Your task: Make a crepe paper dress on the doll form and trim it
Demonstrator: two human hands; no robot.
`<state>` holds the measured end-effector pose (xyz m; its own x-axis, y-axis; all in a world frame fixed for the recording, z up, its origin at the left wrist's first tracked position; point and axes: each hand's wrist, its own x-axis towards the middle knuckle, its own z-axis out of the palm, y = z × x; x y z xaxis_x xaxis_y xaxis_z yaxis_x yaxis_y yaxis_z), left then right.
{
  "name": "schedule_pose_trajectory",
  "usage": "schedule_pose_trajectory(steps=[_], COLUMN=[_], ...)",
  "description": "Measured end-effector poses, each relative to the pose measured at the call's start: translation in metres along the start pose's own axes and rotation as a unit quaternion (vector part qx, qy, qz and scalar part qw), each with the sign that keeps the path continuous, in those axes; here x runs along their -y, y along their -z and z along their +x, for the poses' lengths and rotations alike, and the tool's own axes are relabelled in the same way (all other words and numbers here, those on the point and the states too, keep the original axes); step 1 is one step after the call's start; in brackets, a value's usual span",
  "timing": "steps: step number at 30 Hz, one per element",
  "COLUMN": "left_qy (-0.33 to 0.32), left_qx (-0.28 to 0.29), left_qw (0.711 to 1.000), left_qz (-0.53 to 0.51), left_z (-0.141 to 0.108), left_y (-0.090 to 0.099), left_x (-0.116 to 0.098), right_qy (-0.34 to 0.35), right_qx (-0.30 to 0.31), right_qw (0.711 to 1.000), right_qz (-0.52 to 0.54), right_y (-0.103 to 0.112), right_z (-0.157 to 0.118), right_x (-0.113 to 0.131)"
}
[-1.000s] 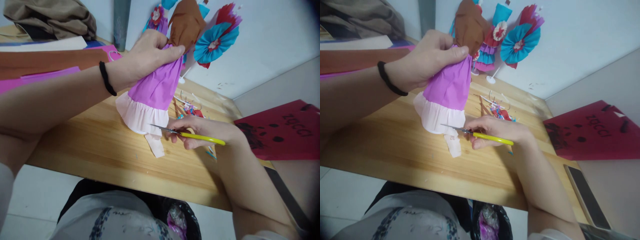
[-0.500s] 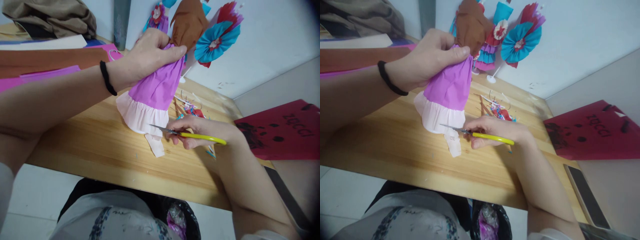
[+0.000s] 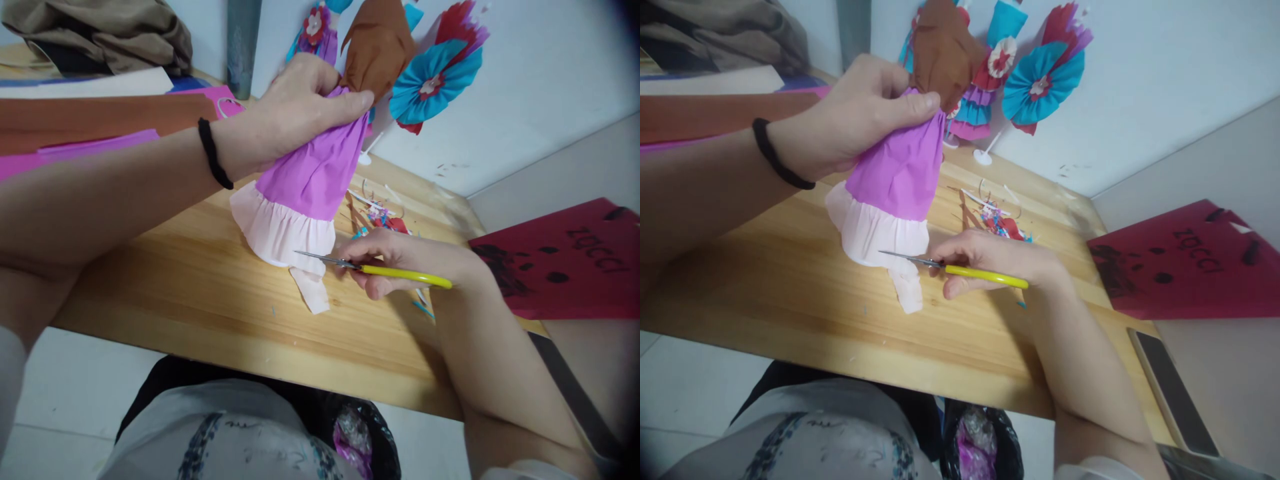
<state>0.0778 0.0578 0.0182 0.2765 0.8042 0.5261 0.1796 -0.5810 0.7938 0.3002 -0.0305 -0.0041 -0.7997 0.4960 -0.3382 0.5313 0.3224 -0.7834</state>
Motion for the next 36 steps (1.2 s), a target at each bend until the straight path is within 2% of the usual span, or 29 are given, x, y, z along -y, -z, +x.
schedule_pose_trajectory(steps=[11, 17, 25, 29, 32, 36], left_qy=[0.023, 0.031, 0.008, 0.007, 0.008, 0.015], left_qx=[0.010, 0.019, 0.018, 0.024, 0.040, 0.037], left_qw=[1.000, 0.999, 1.000, 0.997, 0.990, 0.985], left_qz=[-0.004, -0.020, -0.010, -0.067, -0.135, -0.167], left_z=[0.002, 0.002, 0.003, 0.003, 0.002, 0.001], left_y=[-0.001, -0.001, 0.000, 0.000, 0.000, 0.001], left_x=[0.000, 0.001, 0.007, 0.011, 0.013, 0.011], right_qy=[-0.009, -0.040, -0.053, -0.095, -0.091, -0.073], right_qx=[0.013, 0.007, -0.010, -0.016, -0.021, -0.024], right_qw=[1.000, 0.999, 0.999, 0.995, 0.996, 0.997], right_qz=[-0.005, 0.016, -0.002, 0.010, 0.013, 0.018], right_y=[0.002, 0.001, 0.002, 0.002, 0.002, 0.002], right_z=[-0.001, -0.001, -0.002, -0.002, -0.003, -0.007], right_x=[-0.008, -0.002, 0.001, 0.004, 0.004, 0.001])
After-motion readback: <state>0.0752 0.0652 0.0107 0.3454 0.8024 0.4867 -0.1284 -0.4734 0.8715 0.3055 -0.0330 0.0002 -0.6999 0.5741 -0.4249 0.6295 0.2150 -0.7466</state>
